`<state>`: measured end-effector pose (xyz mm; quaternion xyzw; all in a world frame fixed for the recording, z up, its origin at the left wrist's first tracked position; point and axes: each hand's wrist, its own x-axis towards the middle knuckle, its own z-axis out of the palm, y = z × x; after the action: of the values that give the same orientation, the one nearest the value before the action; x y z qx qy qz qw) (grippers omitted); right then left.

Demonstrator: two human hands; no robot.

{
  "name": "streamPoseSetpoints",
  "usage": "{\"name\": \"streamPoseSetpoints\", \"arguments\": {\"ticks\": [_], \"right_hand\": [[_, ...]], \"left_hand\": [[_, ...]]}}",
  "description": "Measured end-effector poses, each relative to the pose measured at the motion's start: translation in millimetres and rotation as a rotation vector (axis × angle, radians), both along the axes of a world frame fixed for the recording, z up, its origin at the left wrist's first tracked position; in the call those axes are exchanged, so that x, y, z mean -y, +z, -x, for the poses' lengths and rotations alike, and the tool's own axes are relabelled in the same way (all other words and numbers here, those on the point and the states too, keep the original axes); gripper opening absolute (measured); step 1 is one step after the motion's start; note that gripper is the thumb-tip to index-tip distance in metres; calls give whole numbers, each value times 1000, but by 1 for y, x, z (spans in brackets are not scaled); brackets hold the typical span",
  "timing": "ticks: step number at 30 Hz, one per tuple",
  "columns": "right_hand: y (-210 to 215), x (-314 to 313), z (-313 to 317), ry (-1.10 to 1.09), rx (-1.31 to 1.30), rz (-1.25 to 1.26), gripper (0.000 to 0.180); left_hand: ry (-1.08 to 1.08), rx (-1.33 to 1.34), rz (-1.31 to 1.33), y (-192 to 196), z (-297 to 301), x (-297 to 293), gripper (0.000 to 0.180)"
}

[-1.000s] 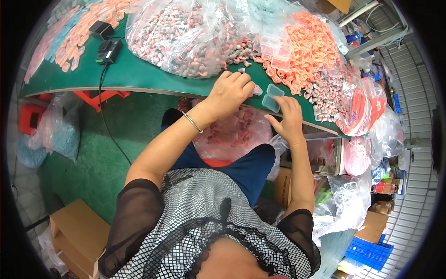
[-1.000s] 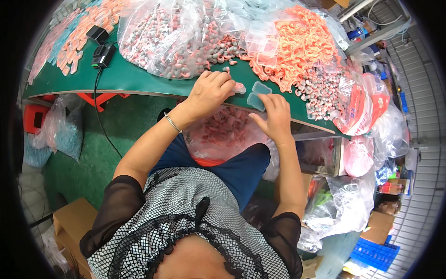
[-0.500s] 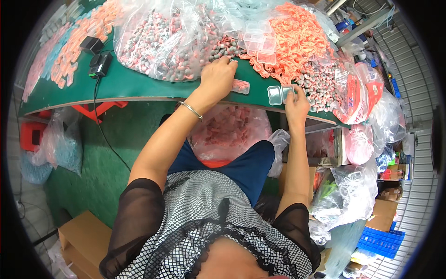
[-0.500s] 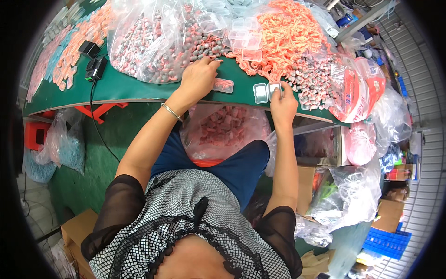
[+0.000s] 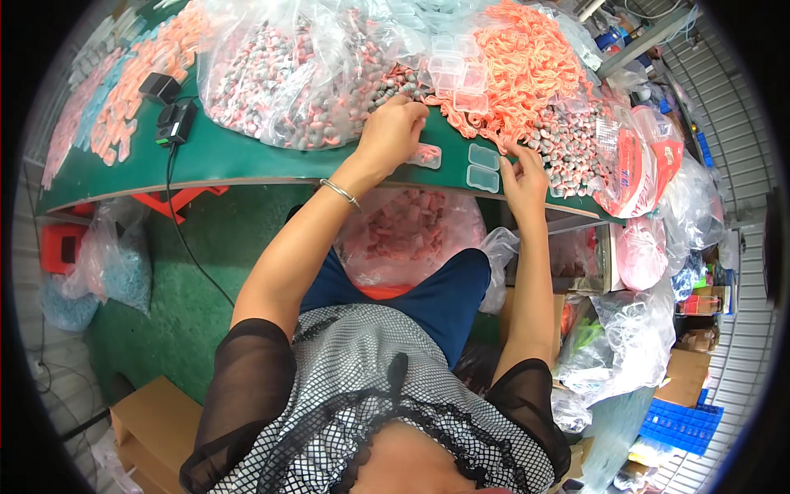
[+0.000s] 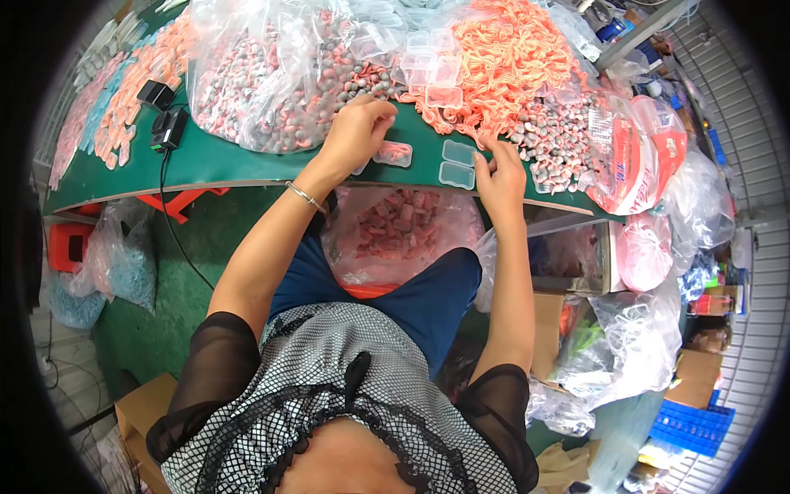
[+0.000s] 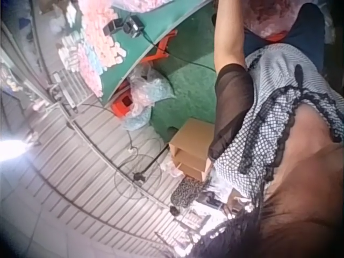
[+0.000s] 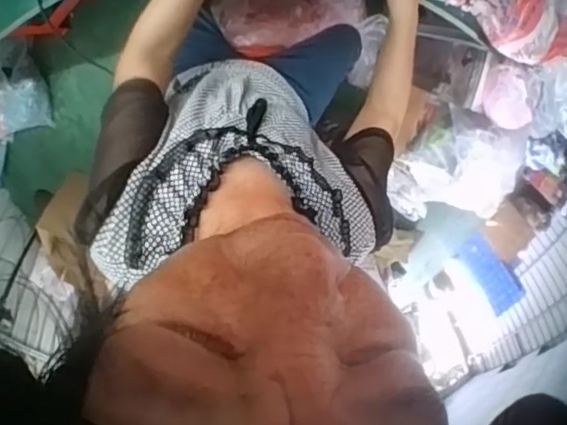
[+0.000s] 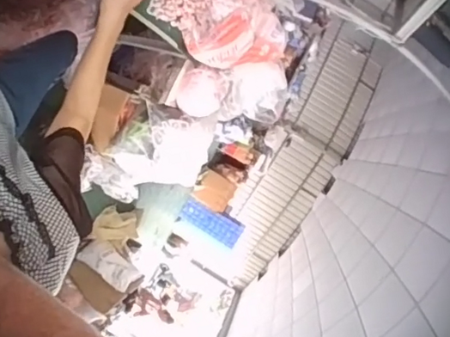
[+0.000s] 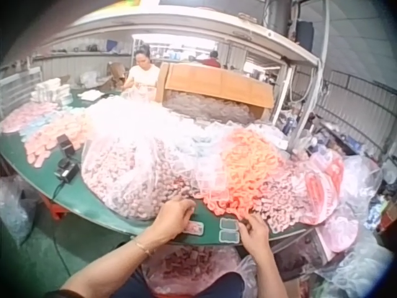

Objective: Sorting small plastic components into small transparent plastic boxes.

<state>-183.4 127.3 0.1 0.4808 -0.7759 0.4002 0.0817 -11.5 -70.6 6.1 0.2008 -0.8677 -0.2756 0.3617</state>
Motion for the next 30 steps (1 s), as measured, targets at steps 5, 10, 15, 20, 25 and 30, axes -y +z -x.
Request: {"name": "streamPoseSetpoints", "arguments": {"ticks": [5,10,15,20,25,30], "right_hand": [[0,-23,33,-118,-230,90,14],[0,-37,73,-335,-395,-203,12],[-3,-26,69,-414,-584,-398,12],[-7,-28,68,-330,-637,-281,7],[1,-31,51,-207,-454,-163,8],[15,-28,-6,91,-226,0,14]], "left_hand": [[-143,-4,2,12,9,-11,9],[-64,279,151,3,31,-5,9],[-118,488,97,6,43,0,11],[-193,492,79,10,41,7,13],[-149,457,60,12,38,0,15],[-354,170,-99,18,32,-35,13]]}}
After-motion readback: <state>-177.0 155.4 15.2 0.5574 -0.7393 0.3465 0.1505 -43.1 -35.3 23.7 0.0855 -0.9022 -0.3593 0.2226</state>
